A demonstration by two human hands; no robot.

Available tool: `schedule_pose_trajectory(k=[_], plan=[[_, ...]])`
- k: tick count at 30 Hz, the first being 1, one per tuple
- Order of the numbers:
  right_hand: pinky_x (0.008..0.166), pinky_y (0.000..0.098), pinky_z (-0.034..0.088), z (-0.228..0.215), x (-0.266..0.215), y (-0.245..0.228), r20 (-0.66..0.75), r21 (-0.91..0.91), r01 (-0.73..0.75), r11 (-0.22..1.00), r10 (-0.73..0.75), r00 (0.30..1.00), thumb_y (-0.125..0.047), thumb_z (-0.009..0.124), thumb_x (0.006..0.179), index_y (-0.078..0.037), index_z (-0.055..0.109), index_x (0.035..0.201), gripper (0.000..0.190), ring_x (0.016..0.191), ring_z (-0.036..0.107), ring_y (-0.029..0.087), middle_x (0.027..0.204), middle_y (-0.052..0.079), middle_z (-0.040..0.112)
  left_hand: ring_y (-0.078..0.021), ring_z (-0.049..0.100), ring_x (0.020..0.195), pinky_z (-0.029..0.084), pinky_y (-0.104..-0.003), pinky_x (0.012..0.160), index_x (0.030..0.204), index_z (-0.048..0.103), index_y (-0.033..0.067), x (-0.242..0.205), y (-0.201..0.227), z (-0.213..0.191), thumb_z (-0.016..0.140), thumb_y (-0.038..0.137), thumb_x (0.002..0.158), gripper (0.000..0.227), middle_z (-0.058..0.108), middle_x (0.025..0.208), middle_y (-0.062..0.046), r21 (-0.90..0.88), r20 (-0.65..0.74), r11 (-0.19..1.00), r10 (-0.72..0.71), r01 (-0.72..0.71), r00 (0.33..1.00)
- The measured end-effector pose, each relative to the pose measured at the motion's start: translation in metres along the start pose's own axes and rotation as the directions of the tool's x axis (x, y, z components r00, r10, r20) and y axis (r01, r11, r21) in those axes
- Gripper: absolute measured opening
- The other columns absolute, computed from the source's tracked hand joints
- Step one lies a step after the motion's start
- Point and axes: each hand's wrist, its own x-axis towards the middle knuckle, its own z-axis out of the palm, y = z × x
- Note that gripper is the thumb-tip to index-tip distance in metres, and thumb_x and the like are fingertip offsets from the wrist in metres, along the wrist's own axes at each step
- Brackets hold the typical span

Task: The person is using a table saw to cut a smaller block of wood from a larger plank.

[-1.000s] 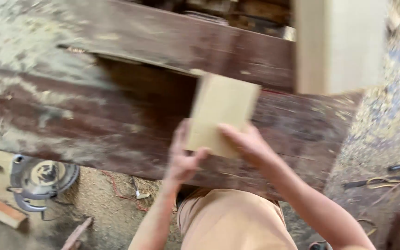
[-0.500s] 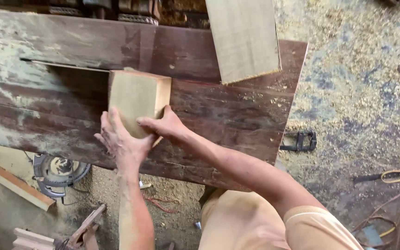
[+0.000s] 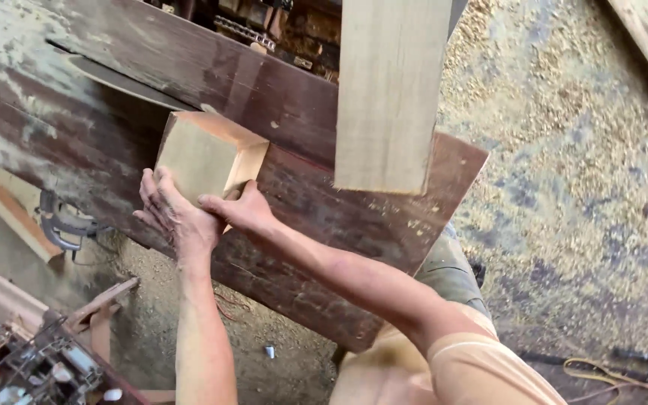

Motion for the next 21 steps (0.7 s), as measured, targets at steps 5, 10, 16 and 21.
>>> schedule_pose_trajectory(k=[5, 10, 16, 21], plan=[[0.115, 0.0502, 0.044, 0.002, 0.005, -0.013, 0.012, -0.019, -0.028, 0.999, 0.028, 1.000, -0.052, 0.083, 0.058, 0.010, 0.029, 0.147, 0.121, 0.136, 0.052, 0.040, 0.144, 0.032, 0.052, -0.0432, 0.040, 0.139, 0.032, -0.070, 0.102, 0.148, 0.045, 0.0041, 0.009, 0.027, -0.016, 0.057, 0.022, 0.071, 0.080, 0.042, 0.151, -0.023, -0.008, -0.047, 1.000, -0.029, 0.028, 0.998], [0.112, 0.0548, 0.045, 0.021, 0.019, -0.035, -0.034, 0.105, -0.090, 0.990, 0.094, 0.995, -0.042, 0.085, 0.060, 0.018, 0.028, 0.137, 0.112, 0.134, 0.052, 0.048, 0.137, 0.038, 0.052, -0.0404, 0.044, 0.136, 0.044, -0.063, 0.092, 0.144, 0.049, 0.0043, 0.020, 0.038, -0.023, 0.060, 0.021, 0.077, 0.070, 0.045, 0.151, -0.019, -0.029, -0.078, 0.999, -0.018, 0.016, 0.997], [0.111, 0.0537, 0.046, 0.023, 0.027, -0.041, -0.050, 0.078, -0.113, 0.991, 0.117, 0.992, -0.040, 0.087, 0.062, 0.019, 0.030, 0.134, 0.110, 0.132, 0.054, 0.046, 0.135, 0.036, 0.054, -0.0428, 0.045, 0.134, 0.048, -0.062, 0.084, 0.140, 0.050, 0.0011, 0.026, 0.042, -0.025, 0.061, 0.020, 0.080, 0.064, 0.046, 0.149, -0.021, -0.041, -0.097, 0.999, -0.021, 0.017, 0.995], [0.110, 0.0520, 0.049, 0.026, 0.033, -0.048, -0.042, 0.040, -0.135, 0.990, 0.136, 0.990, -0.044, 0.089, 0.059, 0.013, 0.032, 0.133, 0.109, 0.131, 0.056, 0.044, 0.134, 0.033, 0.056, -0.0430, 0.047, 0.131, 0.047, -0.059, 0.087, 0.139, 0.052, 0.0026, 0.029, 0.030, -0.015, 0.062, 0.019, 0.077, 0.064, 0.049, 0.146, -0.021, -0.021, -0.126, 1.000, 0.001, -0.004, 0.992]])
